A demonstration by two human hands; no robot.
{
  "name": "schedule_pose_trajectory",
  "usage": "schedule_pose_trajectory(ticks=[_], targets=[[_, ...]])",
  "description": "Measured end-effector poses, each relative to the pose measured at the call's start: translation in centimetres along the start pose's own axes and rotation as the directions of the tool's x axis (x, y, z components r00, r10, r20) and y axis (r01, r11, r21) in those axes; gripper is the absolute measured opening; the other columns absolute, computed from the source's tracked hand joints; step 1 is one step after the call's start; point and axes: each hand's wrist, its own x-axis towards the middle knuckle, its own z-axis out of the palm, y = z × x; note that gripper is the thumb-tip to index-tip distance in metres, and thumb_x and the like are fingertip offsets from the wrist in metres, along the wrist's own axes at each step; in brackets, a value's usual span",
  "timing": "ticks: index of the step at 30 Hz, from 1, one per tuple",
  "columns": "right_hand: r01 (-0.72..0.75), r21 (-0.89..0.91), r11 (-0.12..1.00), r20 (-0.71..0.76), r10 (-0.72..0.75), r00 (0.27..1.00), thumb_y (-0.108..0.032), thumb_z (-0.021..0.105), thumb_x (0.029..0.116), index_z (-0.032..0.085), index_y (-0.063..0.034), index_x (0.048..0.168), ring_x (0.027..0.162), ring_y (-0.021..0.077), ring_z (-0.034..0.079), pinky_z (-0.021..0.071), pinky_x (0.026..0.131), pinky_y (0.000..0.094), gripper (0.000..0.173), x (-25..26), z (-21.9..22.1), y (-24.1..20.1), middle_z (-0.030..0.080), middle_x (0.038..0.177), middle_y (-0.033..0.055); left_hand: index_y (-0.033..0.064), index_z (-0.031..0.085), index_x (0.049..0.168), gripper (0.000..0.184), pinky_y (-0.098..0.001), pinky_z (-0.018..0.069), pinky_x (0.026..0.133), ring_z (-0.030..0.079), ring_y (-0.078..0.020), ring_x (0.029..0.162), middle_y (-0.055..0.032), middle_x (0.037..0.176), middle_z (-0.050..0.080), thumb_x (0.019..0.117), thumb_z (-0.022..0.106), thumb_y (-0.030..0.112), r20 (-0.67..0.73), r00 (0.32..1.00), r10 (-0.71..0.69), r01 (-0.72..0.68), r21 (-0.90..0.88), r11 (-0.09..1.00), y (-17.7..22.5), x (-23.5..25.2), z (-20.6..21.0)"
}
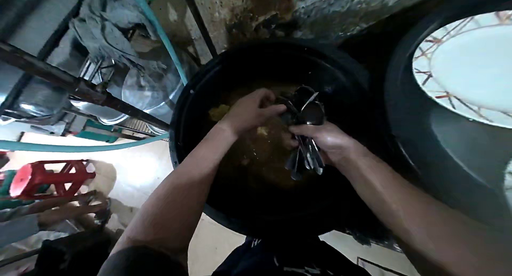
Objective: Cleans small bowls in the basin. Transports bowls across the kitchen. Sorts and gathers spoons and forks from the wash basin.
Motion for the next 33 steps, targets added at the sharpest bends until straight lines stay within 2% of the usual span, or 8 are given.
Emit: schedule_pose_trajectory(ticks=[2, 6, 12, 16, 19, 22, 27, 33], targets=[[-0.024, -0.022, 0.999, -0.113, 0.022, 0.993, -0.005, 0.061, 0.0987, 0.062, -0.0042, 0.104, 0.059, 0.0111, 0.06, 0.0557, 0.059, 0.0264, 0.005, 0.1, 0.0, -0.2, 0.063, 0.072, 0.0022, 0.0048, 0.052, 0.141, 0.054, -0.0524, 0.0527, 0.089, 0.064, -0.0327, 0.105, -0.0216, 0.123, 0.064, 0.1053, 0.054, 0.046, 0.045, 0.974, -0.22, 0.224, -0.135, 0.965, -2.5, -0.4, 1.2], [-0.04, 0.076, 0.996, -0.165, 0.052, 0.985, -0.009, 0.058, 0.1013, 0.062, -0.004, 0.106, 0.047, 0.0081, 0.053, 0.0557, 0.053, 0.0255, 0.008, 0.3, -0.3, -0.5, 0.05, 0.058, -0.0033, 0.0048, 0.064, 0.134, 0.059, -0.0636, 0.0486, 0.1, 0.061, -0.0408, 0.124, -0.0219, 0.133, 0.064, 0.1034, 0.052, 0.054, 0.15, 0.813, -0.562, 0.441, 0.47, 0.764, -6.6, -1.2, 6.9], [-0.076, 0.211, 0.974, -0.127, 0.105, 0.986, -0.011, 0.053, 0.1049, 0.06, 0.0007, 0.108, 0.062, 0.0188, 0.072, 0.0633, 0.063, 0.0323, 0.014, 0.2, -0.4, -0.8, 0.072, 0.074, 0.0089, 0.0081, 0.066, 0.131, 0.04, -0.064, 0.0486, 0.1, 0.062, -0.0405, 0.122, -0.0203, 0.131, 0.065, 0.1062, 0.054, 0.037, 0.031, 0.816, -0.577, 0.53, 0.359, 0.768, -8.7, -1.9, 6.4], [-0.022, 0.178, 0.984, -0.055, 0.033, 0.998, -0.011, 0.049, 0.1061, 0.06, 0.0036, 0.117, 0.079, 0.0188, 0.075, 0.0626, 0.074, 0.0311, 0.022, 0.2, -0.7, -0.5, 0.076, 0.094, 0.0115, 0.0029, 0.072, 0.117, 0.03, -0.0562, 0.0531, 0.097, 0.066, -0.0361, 0.118, -0.0182, 0.125, 0.068, 0.1068, 0.051, 0.022, -0.183, 0.983, -0.001, 0.107, 0.569, 0.815, -5.8, -3.7, 1.7], [0.103, 0.089, 0.991, 0.007, -0.104, 0.995, -0.009, 0.046, 0.1026, 0.069, 0.0004, 0.105, 0.088, 0.0147, 0.071, 0.0588, 0.081, 0.029, 0.025, 0.2, -0.9, -0.1, 0.075, 0.098, 0.0078, 0.0038, 0.075, 0.102, 0.018, -0.0509, 0.0577, 0.088, 0.07, -0.0342, 0.104, -0.0153, 0.107, 0.072, 0.0995, 0.06, 0.014, -0.093, 0.823, 0.561, -0.355, 0.686, 0.635, -1.7, -3.8, 0.6], [0.069, 0.07, 0.995, 0.126, -0.078, 0.989, -0.013, 0.036, 0.1075, 0.067, -0.004, 0.098, 0.081, 0.0111, 0.071, 0.0601, 0.077, 0.026, 0.033, -0.7, -0.6, -0.5, 0.074, 0.085, 0.0035, 0.0031, 0.074, 0.093, 0.011, -0.0488, 0.058, 0.082, 0.07, -0.033, 0.096, -0.0141, 0.098, 0.072, 0.095, 0.064, 0.008, -0.102, 0.704, 0.703, -0.464, 0.683, 0.564, 1.5, -2.4, 1.4], [-0.018, 0.102, 0.995, -0.014, 0.02, 1.0, -0.01, 0.051, 0.1042, 0.062, -0.0047, 0.102, 0.06, 0.0121, 0.063, 0.0582, 0.059, 0.0273, 0.012, -0.6, -0.7, -0.4, 0.065, 0.075, 0.004, 0.0071, 0.062, 0.131, 0.049, -0.0553, 0.0529, 0.097, 0.065, -0.0309, 0.115, -0.0152, 0.129, 0.064, 0.103, 0.058, 0.047, -0.057, 0.996, -0.065, 0.079, 0.287, 0.955, 0.7, -1.3, 2.1], [0.03, 0.136, 0.99, -0.198, -0.003, 0.98, -0.002, 0.057, 0.0971, 0.062, -0.0016, 0.11, 0.051, 0.0115, 0.06, 0.0571, 0.054, 0.0263, 0.014, -0.3, -0.6, -0.6, 0.06, 0.062, 0.0014, 0.0039, 0.067, 0.126, 0.047, -0.0628, 0.0514, 0.093, 0.062, -0.0412, 0.119, -0.0214, 0.129, 0.065, 0.1049, 0.053, 0.044, 0.214, 0.794, -0.569, 0.345, 0.613, 0.711, -2.9, -2.3, 10.3]])
